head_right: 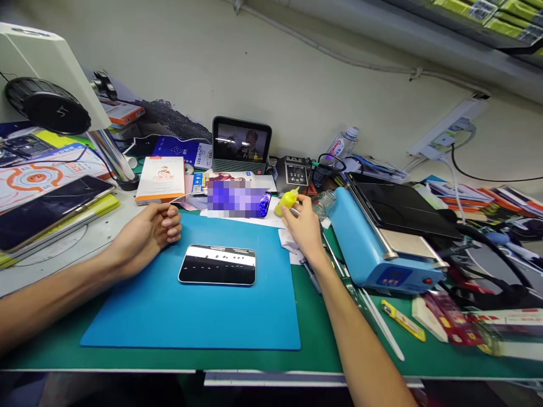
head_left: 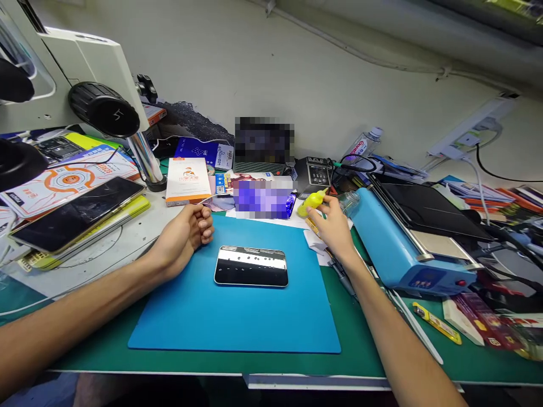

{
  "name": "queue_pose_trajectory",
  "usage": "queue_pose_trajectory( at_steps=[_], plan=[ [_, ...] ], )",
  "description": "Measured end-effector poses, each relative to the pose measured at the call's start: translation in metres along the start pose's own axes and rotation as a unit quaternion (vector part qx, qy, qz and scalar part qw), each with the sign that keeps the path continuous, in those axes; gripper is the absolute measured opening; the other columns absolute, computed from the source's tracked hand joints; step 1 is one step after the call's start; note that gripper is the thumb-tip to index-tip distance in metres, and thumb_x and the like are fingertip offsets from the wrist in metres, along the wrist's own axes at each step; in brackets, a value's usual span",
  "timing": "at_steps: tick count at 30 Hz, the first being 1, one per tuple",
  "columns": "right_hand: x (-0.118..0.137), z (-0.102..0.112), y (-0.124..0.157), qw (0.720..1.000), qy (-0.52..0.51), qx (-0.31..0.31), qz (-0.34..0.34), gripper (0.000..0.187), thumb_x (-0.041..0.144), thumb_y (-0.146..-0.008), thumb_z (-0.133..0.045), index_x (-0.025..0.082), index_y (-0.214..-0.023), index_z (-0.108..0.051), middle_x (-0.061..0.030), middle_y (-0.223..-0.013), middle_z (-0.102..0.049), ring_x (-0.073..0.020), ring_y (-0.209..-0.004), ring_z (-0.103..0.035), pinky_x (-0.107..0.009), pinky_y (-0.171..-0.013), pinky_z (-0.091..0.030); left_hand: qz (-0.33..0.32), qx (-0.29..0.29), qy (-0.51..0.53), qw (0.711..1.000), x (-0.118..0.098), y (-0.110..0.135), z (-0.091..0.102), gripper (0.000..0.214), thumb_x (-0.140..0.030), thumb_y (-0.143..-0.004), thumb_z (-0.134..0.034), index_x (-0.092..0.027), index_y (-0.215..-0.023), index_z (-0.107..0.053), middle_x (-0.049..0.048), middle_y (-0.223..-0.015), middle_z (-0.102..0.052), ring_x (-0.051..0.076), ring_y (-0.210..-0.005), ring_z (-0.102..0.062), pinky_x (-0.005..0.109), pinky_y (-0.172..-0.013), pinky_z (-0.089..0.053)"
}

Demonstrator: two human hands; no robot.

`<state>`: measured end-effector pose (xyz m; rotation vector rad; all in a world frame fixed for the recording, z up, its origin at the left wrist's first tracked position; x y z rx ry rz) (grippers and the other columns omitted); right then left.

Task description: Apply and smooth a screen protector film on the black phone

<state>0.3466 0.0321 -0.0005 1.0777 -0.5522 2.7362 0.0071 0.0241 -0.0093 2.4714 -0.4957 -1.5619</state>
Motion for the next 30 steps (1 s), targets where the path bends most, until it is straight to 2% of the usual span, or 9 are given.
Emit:
queue_pose_trajectory(
  at_steps=[4,9,13,15,16,19,21,24,30],
  plan=[
    [0.002,-0.001,0.0,0.998,0.061,0.021,0.014,0.056,0.054,-0.091,-0.063,0.017,-0.133,-0.057,-0.0192,-0.126,-0.076,-0.0361,-0.112,-0.073,-0.052,-0.098,-0.055,-0.009,0.002,-0.022,1.0,-0.001,0.001,-0.001,0.017,-0.028,-0.092,-0.051,-0.022,-0.077,-0.044,-0.0056,-0.066,-0.034,0.011,-0.055,-0.04,0.022,-0.051,-0.04],
    [0.019,0.037,0.001,0.991,0.117,-0.032,0.053,0.058,0.059,-0.098,-0.052,0.017,-0.139,-0.054,-0.0186,-0.133,-0.072,-0.0339,-0.118,-0.069,-0.05,-0.097,-0.055,-0.06,0.011,-0.084,0.995,0.0,0.0,-0.002,0.022,-0.036,-0.092,-0.051,-0.023,-0.075,-0.045,-0.0045,-0.063,-0.038,0.014,-0.054,-0.042,0.024,-0.052,-0.039],
    [0.043,0.057,0.025,0.975,0.178,-0.055,0.119,0.04,0.052,-0.105,-0.041,0.023,-0.111,-0.069,-0.0121,-0.113,-0.075,-0.0297,-0.102,-0.07,-0.045,-0.09,-0.054,-0.153,0.039,-0.169,0.973,0.003,0.008,-0.006,0.03,-0.046,-0.092,-0.056,-0.023,-0.074,-0.06,0.0023,-0.07,-0.055,0.02,-0.07,-0.052,0.031,-0.068,-0.046],
    [0.048,0.052,0.043,0.963,0.217,-0.029,0.155,0.037,0.049,-0.104,-0.046,0.023,-0.098,-0.072,-0.0116,-0.104,-0.074,-0.0311,-0.098,-0.068,-0.046,-0.088,-0.052,-0.232,0.102,-0.283,0.925,0.006,0.017,-0.012,0.026,-0.049,-0.086,-0.069,-0.024,-0.09,-0.072,0.0077,-0.098,-0.069,0.028,-0.1,-0.059,0.039,-0.094,-0.046],
    [0.048,0.048,0.051,0.957,0.233,-0.015,0.172,0.037,0.048,-0.104,-0.048,0.023,-0.097,-0.073,-0.0123,-0.103,-0.074,-0.0322,-0.098,-0.067,-0.047,-0.088,-0.051,-0.283,0.147,-0.37,0.872,0.008,0.022,-0.016,0.035,-0.052,-0.084,-0.074,-0.025,-0.106,-0.074,0.0097,-0.116,-0.07,0.033,-0.114,-0.057,0.045,-0.105,-0.04],
    [0.04,0.033,0.067,0.942,0.265,0.021,0.205,0.034,0.045,-0.102,-0.052,0.02,-0.107,-0.075,-0.0148,-0.112,-0.073,-0.0345,-0.104,-0.065,-0.05,-0.088,-0.05,-0.387,0.241,-0.579,0.676,0.019,0.034,-0.022,0.081,-0.069,-0.086,-0.069,-0.026,-0.152,-0.049,0.0154,-0.147,-0.057,0.039,-0.131,-0.051,0.054,-0.112,-0.033],
    [0.033,0.027,0.069,0.937,0.274,0.035,0.215,0.031,0.042,-0.102,-0.053,0.021,-0.109,-0.075,-0.0146,-0.118,-0.072,-0.0347,-0.108,-0.065,-0.051,-0.089,-0.05,-0.402,0.242,-0.639,0.61,0.024,0.035,-0.02,0.098,-0.078,-0.087,-0.062,-0.024,-0.163,-0.031,0.0186,-0.151,-0.053,0.04,-0.13,-0.052,0.053,-0.109,-0.037],
    [0.028,0.026,0.067,0.935,0.273,0.051,0.22,0.027,0.038,-0.103,-0.052,0.023,-0.095,-0.073,-0.0113,-0.111,-0.075,-0.0324,-0.104,-0.066,-0.049,-0.087,-0.05,-0.397,0.212,-0.694,0.562,0.024,0.031,-0.015,0.103,-0.08,-0.088,-0.058,-0.023,-0.166,-0.023,0.0184,-0.145,-0.057,0.04,-0.126,-0.057,0.052,-0.104,-0.04],
    [0.039,0.031,0.086,0.951,0.235,0.031,0.199,0.022,0.036,-0.106,-0.049,0.022,-0.098,-0.064,-0.0085,-0.098,-0.073,-0.0278,-0.093,-0.069,-0.043,-0.082,-0.053,-0.392,0.232,-0.716,0.53,0.024,0.028,-0.014,0.092,-0.073,-0.093,-0.058,-0.021,-0.163,-0.03,0.0159,-0.134,-0.063,0.036,-0.115,-0.062,0.048,-0.098,-0.044]
  ],
)
Point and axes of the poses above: each hand's wrist, its own y-axis away from the middle knuckle, its own z-axis out of the back of the hand, x = y × z, the point moved 3 cm from there along -y, towards the middle knuckle
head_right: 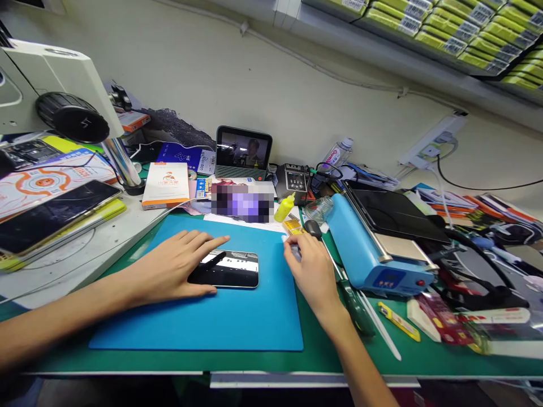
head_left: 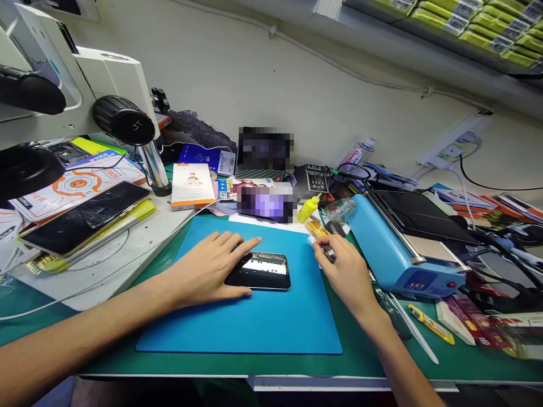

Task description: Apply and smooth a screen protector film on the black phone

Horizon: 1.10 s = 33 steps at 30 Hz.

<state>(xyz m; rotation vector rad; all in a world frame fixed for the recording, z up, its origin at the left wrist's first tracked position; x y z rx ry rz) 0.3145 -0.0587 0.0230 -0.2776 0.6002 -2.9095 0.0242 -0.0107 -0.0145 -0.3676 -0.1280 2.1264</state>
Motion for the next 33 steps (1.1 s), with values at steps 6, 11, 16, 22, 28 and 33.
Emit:
queue_pose_trajectory(
  at_steps=[6,11,16,22,28,33],
  plan=[
    [0.032,-0.001,0.036,0.998,-0.058,-0.008,0.005,0.018,0.035,-0.107,-0.051,0.022,-0.105,-0.063,-0.0078,-0.104,-0.073,-0.027,-0.099,-0.07,-0.041,-0.089,-0.053,0.005,-0.009,0.003,1.0,-0.001,-0.002,-0.002,0.088,-0.066,-0.093,-0.064,-0.017,-0.159,-0.032,0.0154,-0.13,-0.064,0.035,-0.115,-0.061,0.045,-0.097,-0.047],
    [0.025,0.009,0.042,0.973,-0.148,-0.126,-0.128,0.018,0.039,-0.107,-0.053,0.024,-0.106,-0.062,-0.0047,-0.099,-0.072,-0.022,-0.089,-0.07,-0.034,-0.08,-0.055,0.008,-0.005,0.001,1.0,-0.001,-0.001,-0.002,0.089,-0.064,-0.093,-0.066,-0.017,-0.159,-0.03,0.0138,-0.129,-0.064,0.033,-0.114,-0.06,0.045,-0.099,-0.047],
    [0.034,0.008,0.039,0.977,-0.144,-0.107,-0.115,0.018,0.04,-0.105,-0.056,0.024,-0.102,-0.064,-0.0032,-0.097,-0.073,-0.0217,-0.089,-0.072,-0.033,-0.082,-0.056,0.001,-0.015,-0.001,1.0,0.0,-0.002,-0.002,0.091,-0.065,-0.092,-0.067,-0.017,-0.158,-0.028,0.0132,-0.128,-0.064,0.033,-0.113,-0.061,0.045,-0.099,-0.048],
    [0.067,-0.007,0.056,0.991,-0.126,-0.047,-0.023,0.015,0.028,-0.106,-0.057,0.024,-0.116,-0.067,-0.0044,-0.108,-0.077,-0.0221,-0.097,-0.075,-0.034,-0.085,-0.06,-0.004,-0.023,0.003,1.0,0.0,0.0,-0.002,0.091,-0.064,-0.091,-0.068,-0.017,-0.158,-0.027,0.0128,-0.128,-0.064,0.032,-0.113,-0.061,0.045,-0.098,-0.048],
    [0.08,-0.009,0.078,0.986,-0.074,0.017,0.15,0.055,0.006,-0.103,-0.049,0.016,-0.157,-0.047,-0.0087,-0.148,-0.064,-0.0226,-0.14,-0.058,-0.041,-0.118,-0.05,-0.007,-0.022,-0.003,1.0,0.001,-0.002,-0.002,0.092,-0.066,-0.091,-0.067,-0.015,-0.158,-0.029,0.0141,-0.128,-0.063,0.033,-0.11,-0.061,0.045,-0.096,-0.048],
    [0.084,-0.013,0.081,0.982,-0.024,0.074,0.171,0.059,0.02,-0.106,-0.051,0.015,-0.163,-0.038,-0.0095,-0.162,-0.048,-0.0264,-0.15,-0.048,-0.045,-0.124,-0.045,-0.006,-0.024,0.012,1.0,0.002,-0.002,-0.002,0.092,-0.064,-0.09,-0.07,-0.014,-0.157,-0.032,0.0136,-0.126,-0.063,0.033,-0.11,-0.06,0.045,-0.095,-0.048]
  ],
)
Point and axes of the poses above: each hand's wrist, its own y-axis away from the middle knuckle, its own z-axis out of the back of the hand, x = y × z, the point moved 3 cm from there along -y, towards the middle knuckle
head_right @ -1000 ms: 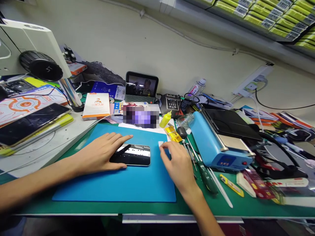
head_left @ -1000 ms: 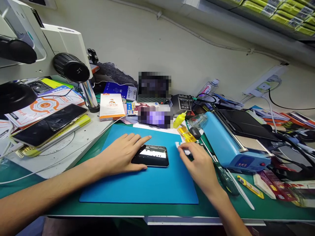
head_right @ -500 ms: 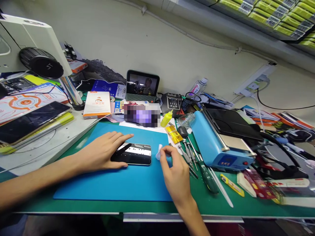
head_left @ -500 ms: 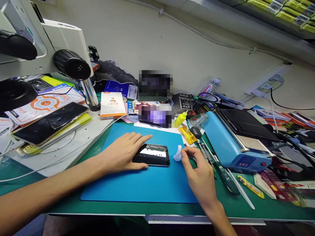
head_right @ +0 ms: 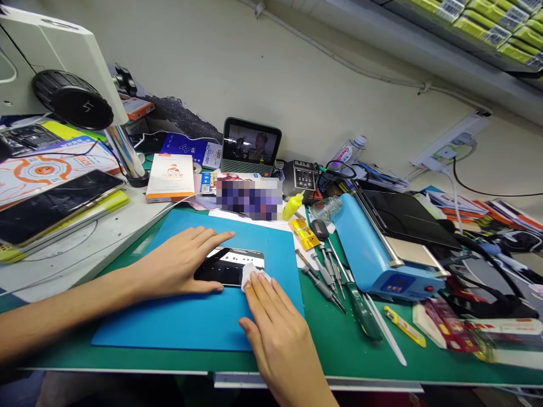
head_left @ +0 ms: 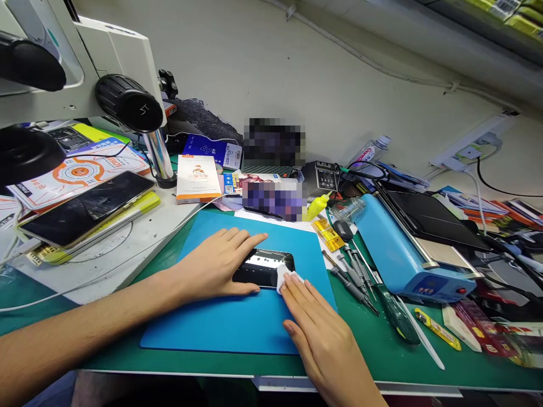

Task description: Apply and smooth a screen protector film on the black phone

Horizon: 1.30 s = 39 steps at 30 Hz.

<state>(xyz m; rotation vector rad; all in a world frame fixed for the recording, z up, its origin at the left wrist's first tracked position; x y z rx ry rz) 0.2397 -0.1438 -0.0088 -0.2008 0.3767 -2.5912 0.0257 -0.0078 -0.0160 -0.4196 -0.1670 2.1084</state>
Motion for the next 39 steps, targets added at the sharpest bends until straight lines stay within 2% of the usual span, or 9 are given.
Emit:
queue_pose_trajectory(
  at_steps=[8,15,17,22,24,30,35,37,39],
  plan=[
    [-0.013,-0.014,-0.038,0.993,-0.026,0.05,-0.105,0.054,0.037,-0.112,-0.04,0.018,-0.162,-0.039,-0.0076,-0.167,-0.038,-0.026,-0.154,-0.039,-0.05,-0.127,-0.037,-0.005,-0.002,0.02,1.0,0.002,0.001,-0.003,0.092,-0.064,-0.091,-0.069,-0.018,-0.159,-0.028,0.0133,-0.127,-0.062,0.033,-0.109,-0.06,0.047,-0.094,-0.049],
    [0.007,-0.005,0.001,0.998,-0.012,0.045,-0.047,0.062,0.031,-0.108,-0.048,0.017,-0.166,-0.03,-0.0078,-0.167,-0.037,-0.0256,-0.155,-0.038,-0.044,-0.126,-0.039,-0.004,-0.007,0.011,1.0,0.0,0.0,-0.001,0.093,-0.063,-0.088,-0.073,-0.015,-0.156,-0.032,0.0131,-0.123,-0.062,0.032,-0.108,-0.06,0.045,-0.094,-0.05],
    [0.005,-0.007,-0.004,0.998,-0.02,0.039,-0.046,0.062,0.029,-0.108,-0.048,0.018,-0.167,-0.029,-0.0077,-0.167,-0.038,-0.0255,-0.154,-0.039,-0.046,-0.126,-0.038,-0.007,-0.008,0.009,1.0,0.0,0.001,-0.001,0.094,-0.064,-0.088,-0.073,-0.015,-0.157,-0.032,0.0133,-0.123,-0.062,0.032,-0.108,-0.061,0.045,-0.095,-0.05],
    [-0.01,-0.014,-0.04,0.995,-0.049,0.044,-0.08,0.054,0.033,-0.111,-0.043,0.02,-0.163,-0.037,-0.0074,-0.166,-0.04,-0.0253,-0.154,-0.039,-0.052,-0.128,-0.036,-0.008,-0.007,0.012,1.0,0.002,0.001,-0.003,0.091,-0.066,-0.091,-0.067,-0.016,-0.158,-0.03,0.0158,-0.129,-0.061,0.033,-0.11,-0.061,0.047,-0.095,-0.05],
    [-0.008,-0.012,-0.039,0.995,-0.051,0.046,-0.078,0.056,0.035,-0.111,-0.045,0.02,-0.164,-0.036,-0.0074,-0.166,-0.04,-0.0257,-0.155,-0.038,-0.053,-0.128,-0.036,-0.008,-0.006,0.014,1.0,0.002,0.001,-0.003,0.091,-0.066,-0.091,-0.066,-0.016,-0.158,-0.029,0.0157,-0.128,-0.061,0.034,-0.11,-0.061,0.047,-0.095,-0.05],
    [0.01,-0.003,-0.008,0.998,-0.032,0.048,-0.029,0.066,0.025,-0.108,-0.047,0.019,-0.168,-0.02,-0.0085,-0.167,-0.038,-0.025,-0.155,-0.037,-0.049,-0.127,-0.038,-0.011,-0.005,0.013,1.0,0.0,0.0,-0.001,0.092,-0.064,-0.091,-0.068,-0.014,-0.158,-0.031,0.0149,-0.124,-0.062,0.033,-0.108,-0.06,0.047,-0.096,-0.05],
    [-0.001,-0.014,-0.045,0.997,-0.036,0.054,-0.044,0.052,0.031,-0.112,-0.041,0.015,-0.161,-0.04,-0.0088,-0.165,-0.043,-0.0238,-0.154,-0.04,-0.05,-0.128,-0.035,-0.01,-0.011,0.022,1.0,0.001,0.0,-0.001,0.092,-0.064,-0.09,-0.069,-0.014,-0.158,-0.031,0.0153,-0.126,-0.062,0.033,-0.11,-0.06,0.047,-0.097,-0.05],
    [-0.001,-0.016,-0.052,0.997,-0.036,0.047,-0.049,0.052,0.033,-0.112,-0.041,0.015,-0.161,-0.042,-0.0091,-0.165,-0.043,-0.0244,-0.154,-0.04,-0.051,-0.128,-0.035,-0.011,-0.013,0.026,0.999,0.002,0.0,-0.002,0.091,-0.063,-0.091,-0.069,-0.014,-0.158,-0.031,0.0152,-0.127,-0.062,0.033,-0.111,-0.059,0.048,-0.097,-0.05],
    [0.007,-0.014,-0.044,0.998,-0.034,0.041,-0.039,0.055,0.031,-0.111,-0.044,0.016,-0.163,-0.037,-0.0087,-0.166,-0.041,-0.0248,-0.155,-0.038,-0.051,-0.128,-0.036,-0.014,-0.014,0.028,0.999,0.001,-0.001,-0.001,0.092,-0.062,-0.09,-0.07,-0.013,-0.157,-0.031,0.0152,-0.126,-0.062,0.034,-0.111,-0.059,0.048,-0.097,-0.05]
  ],
)
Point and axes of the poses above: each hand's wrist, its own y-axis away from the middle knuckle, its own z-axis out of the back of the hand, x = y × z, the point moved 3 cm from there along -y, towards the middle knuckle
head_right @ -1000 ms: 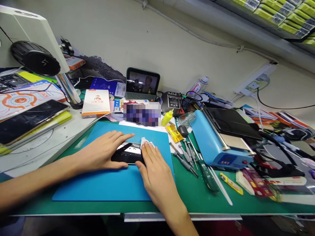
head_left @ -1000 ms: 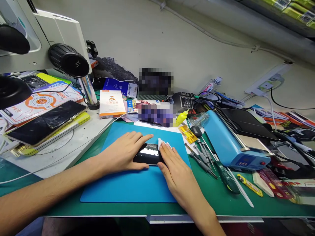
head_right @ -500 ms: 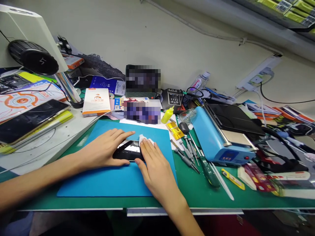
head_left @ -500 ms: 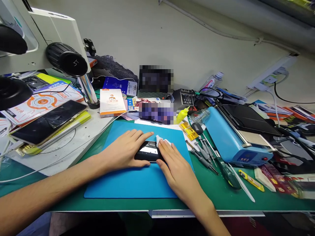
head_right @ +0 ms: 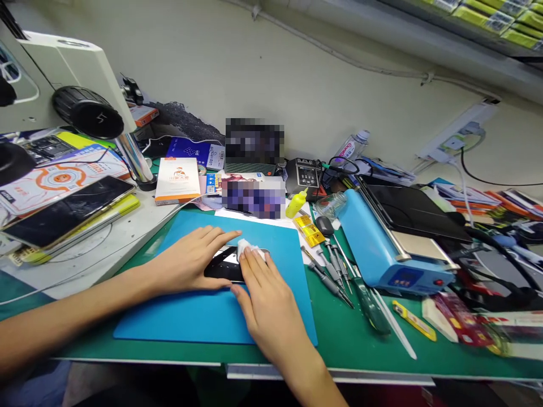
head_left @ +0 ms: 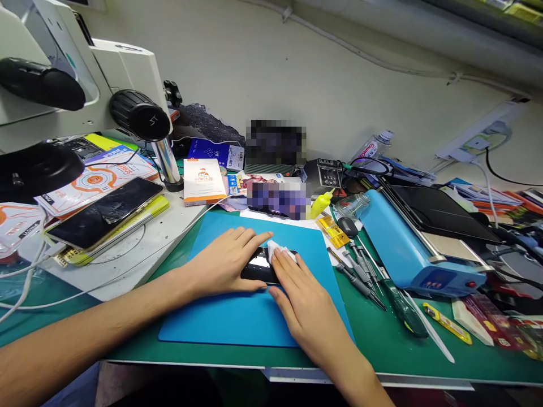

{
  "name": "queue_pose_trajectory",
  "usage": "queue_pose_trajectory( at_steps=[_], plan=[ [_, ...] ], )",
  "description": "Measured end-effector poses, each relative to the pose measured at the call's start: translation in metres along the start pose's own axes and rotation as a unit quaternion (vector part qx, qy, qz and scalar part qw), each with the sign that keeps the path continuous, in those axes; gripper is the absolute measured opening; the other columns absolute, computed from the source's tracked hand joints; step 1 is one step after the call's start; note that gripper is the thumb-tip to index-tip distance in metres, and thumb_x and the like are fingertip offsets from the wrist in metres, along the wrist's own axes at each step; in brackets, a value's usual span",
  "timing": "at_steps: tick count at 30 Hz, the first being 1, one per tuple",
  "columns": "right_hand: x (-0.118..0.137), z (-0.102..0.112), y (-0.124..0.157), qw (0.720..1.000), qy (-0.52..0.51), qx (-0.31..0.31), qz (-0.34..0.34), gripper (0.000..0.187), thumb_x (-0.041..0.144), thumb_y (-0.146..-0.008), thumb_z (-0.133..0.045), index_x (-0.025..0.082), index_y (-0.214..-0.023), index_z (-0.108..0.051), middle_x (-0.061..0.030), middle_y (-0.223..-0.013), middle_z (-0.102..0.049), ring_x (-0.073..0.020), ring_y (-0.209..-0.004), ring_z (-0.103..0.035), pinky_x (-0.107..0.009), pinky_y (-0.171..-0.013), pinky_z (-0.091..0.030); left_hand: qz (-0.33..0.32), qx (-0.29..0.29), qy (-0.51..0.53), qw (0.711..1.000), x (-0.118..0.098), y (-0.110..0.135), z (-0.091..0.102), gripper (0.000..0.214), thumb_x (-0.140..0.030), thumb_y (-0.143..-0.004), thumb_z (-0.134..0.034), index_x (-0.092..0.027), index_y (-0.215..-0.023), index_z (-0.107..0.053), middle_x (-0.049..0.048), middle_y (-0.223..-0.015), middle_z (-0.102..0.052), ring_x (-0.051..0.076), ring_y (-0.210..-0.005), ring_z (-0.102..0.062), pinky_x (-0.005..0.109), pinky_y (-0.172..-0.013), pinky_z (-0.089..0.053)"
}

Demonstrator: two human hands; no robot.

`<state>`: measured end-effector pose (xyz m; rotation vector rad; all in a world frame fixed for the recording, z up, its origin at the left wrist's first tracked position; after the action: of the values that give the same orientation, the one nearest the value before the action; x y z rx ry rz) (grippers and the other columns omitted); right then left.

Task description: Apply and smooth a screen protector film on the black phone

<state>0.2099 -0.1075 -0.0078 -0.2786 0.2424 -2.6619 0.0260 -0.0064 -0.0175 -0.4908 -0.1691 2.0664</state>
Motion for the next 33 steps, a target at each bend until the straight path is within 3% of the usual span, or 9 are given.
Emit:
queue_pose_trajectory(
  at_steps=[3,6,11,18,25,30,33],
  plan=[
    [0.012,0.003,0.022,1.0,0.001,0.003,0.022,0.065,0.023,-0.108,-0.046,0.019,-0.168,-0.021,-0.0075,-0.167,-0.038,-0.0245,-0.156,-0.036,-0.049,-0.127,-0.037,0.001,0.002,0.005,1.0,0.0,-0.001,0.001,0.09,-0.062,-0.09,-0.07,-0.013,-0.156,-0.033,0.0148,-0.124,-0.063,0.034,-0.11,-0.06,0.048,-0.097,-0.05],
    [0.011,0.001,0.021,1.0,-0.004,0.002,0.024,0.069,0.022,-0.108,-0.046,0.021,-0.169,-0.014,-0.0076,-0.166,-0.04,-0.0252,-0.154,-0.039,-0.049,-0.126,-0.038,0.002,0.003,0.01,1.0,0.0,0.0,0.001,0.09,-0.063,-0.09,-0.069,-0.013,-0.156,-0.033,0.0152,-0.124,-0.063,0.034,-0.11,-0.06,0.049,-0.097,-0.05],
    [0.0,-0.005,-0.013,1.0,-0.027,0.0,0.005,0.059,0.03,-0.11,-0.046,0.023,-0.166,-0.029,-0.0079,-0.165,-0.042,-0.0265,-0.153,-0.04,-0.055,-0.127,-0.036,0.001,-0.013,0.015,1.0,0.001,0.001,-0.001,0.088,-0.061,-0.092,-0.066,-0.015,-0.158,-0.032,0.0156,-0.124,-0.063,0.034,-0.111,-0.06,0.05,-0.097,-0.05],
    [0.014,0.006,0.02,0.999,-0.016,0.012,0.029,0.069,0.025,-0.107,-0.05,0.024,-0.169,-0.019,-0.0065,-0.165,-0.042,-0.0256,-0.153,-0.041,-0.049,-0.125,-0.04,0.001,-0.002,0.007,1.0,0.001,0.0,0.001,0.089,-0.065,-0.091,-0.068,-0.014,-0.156,-0.034,0.0148,-0.123,-0.063,0.034,-0.11,-0.06,0.048,-0.095,-0.05],
    [-0.012,0.006,0.004,0.999,-0.001,-0.043,-0.027,0.053,0.024,-0.109,-0.046,0.025,-0.162,-0.041,-0.0068,-0.158,-0.053,-0.0267,-0.147,-0.051,-0.056,-0.125,-0.041,0.012,0.003,0.008,1.0,0.0,0.0,0.002,0.092,-0.063,-0.089,-0.07,-0.015,-0.157,-0.031,0.0152,-0.127,-0.063,0.034,-0.113,-0.06,0.048,-0.099,-0.049],
    [0.003,0.009,0.014,0.999,-0.006,-0.031,0.028,0.058,0.024,-0.106,-0.053,0.023,-0.162,-0.04,-0.0086,-0.16,-0.05,-0.028,-0.147,-0.05,-0.053,-0.124,-0.042,0.003,-0.002,0.013,1.0,0.0,0.0,0.001,0.089,-0.062,-0.09,-0.07,-0.016,-0.157,-0.033,0.0151,-0.125,-0.064,0.034,-0.111,-0.061,0.048,-0.096,-0.05],
    [0.01,0.003,0.004,1.0,-0.003,-0.01,0.026,0.052,0.026,-0.108,-0.049,0.019,-0.16,-0.045,-0.0095,-0.16,-0.049,-0.0272,-0.149,-0.048,-0.052,-0.124,-0.042,-0.002,-0.008,0.009,1.0,0.001,0.001,0.0,0.089,-0.063,-0.091,-0.067,-0.015,-0.158,-0.032,0.0157,-0.124,-0.063,0.034,-0.11,-0.061,0.049,-0.096,-0.05]
  ],
)
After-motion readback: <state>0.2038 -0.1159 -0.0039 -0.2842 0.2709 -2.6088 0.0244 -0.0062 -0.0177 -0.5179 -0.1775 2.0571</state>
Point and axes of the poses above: each hand's wrist, its own y-axis away from the middle knuckle, its own z-axis out of the back of the hand, x = y × z, the point moved 3 cm from there along -y, towards the middle knuckle
